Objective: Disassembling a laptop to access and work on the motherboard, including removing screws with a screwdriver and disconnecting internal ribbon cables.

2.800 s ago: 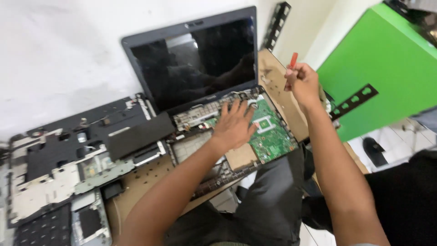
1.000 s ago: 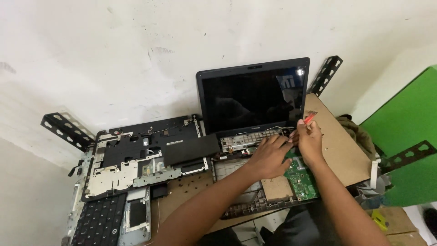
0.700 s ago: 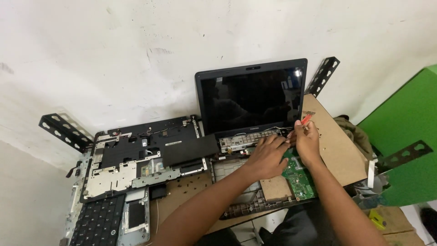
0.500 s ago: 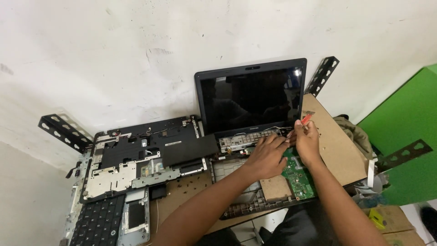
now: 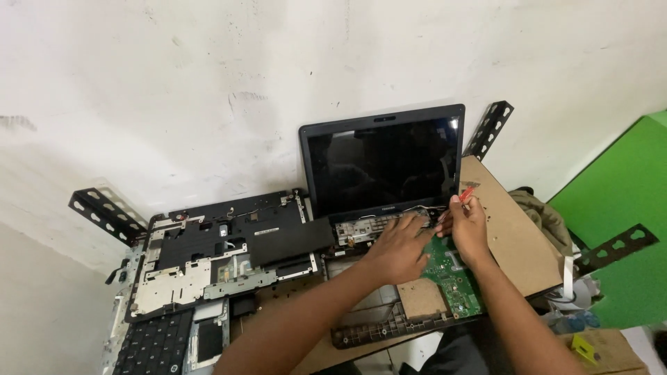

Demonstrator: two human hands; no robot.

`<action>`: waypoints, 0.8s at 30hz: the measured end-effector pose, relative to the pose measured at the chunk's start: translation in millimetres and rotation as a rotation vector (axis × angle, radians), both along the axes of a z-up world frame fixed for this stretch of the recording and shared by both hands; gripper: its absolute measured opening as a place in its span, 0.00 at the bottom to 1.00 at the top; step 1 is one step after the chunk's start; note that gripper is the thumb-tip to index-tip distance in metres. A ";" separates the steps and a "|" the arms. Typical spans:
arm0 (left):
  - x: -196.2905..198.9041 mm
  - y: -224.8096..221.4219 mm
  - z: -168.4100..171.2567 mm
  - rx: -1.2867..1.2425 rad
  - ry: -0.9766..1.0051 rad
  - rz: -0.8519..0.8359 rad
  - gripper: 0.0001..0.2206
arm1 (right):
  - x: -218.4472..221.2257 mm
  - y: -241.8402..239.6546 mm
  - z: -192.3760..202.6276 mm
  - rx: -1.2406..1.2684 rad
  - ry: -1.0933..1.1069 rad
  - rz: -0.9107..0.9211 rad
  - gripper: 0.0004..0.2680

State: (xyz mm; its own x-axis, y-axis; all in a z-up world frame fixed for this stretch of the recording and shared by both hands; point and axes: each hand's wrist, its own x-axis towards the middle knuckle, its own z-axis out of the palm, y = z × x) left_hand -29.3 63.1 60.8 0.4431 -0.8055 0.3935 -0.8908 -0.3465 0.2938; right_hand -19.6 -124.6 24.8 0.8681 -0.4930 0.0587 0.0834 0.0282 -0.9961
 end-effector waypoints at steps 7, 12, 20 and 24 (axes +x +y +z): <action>21.6 47.7 3.9 0.138 -0.045 0.030 0.19 | -0.7 -0.4 -3.8 -0.018 -0.013 0.021 0.07; 31.3 103.4 16.1 0.175 0.175 0.129 0.19 | -5.4 4.3 3.2 -0.030 -0.004 0.028 0.06; 26.8 160.5 61.2 0.209 0.273 0.318 0.16 | 10.5 -20.5 -34.3 -0.104 -0.048 0.091 0.08; 11.7 189.4 65.4 0.103 0.181 0.347 0.14 | 7.2 -15.2 -35.3 -0.145 -0.142 0.050 0.05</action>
State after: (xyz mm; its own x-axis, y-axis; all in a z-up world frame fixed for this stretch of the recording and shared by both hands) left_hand -17.5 252.5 126.2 0.7505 -0.6269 0.2091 -0.6527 -0.6536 0.3831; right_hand -12.4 -139.8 -10.4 0.8690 -0.4269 0.2500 0.2258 -0.1073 -0.9682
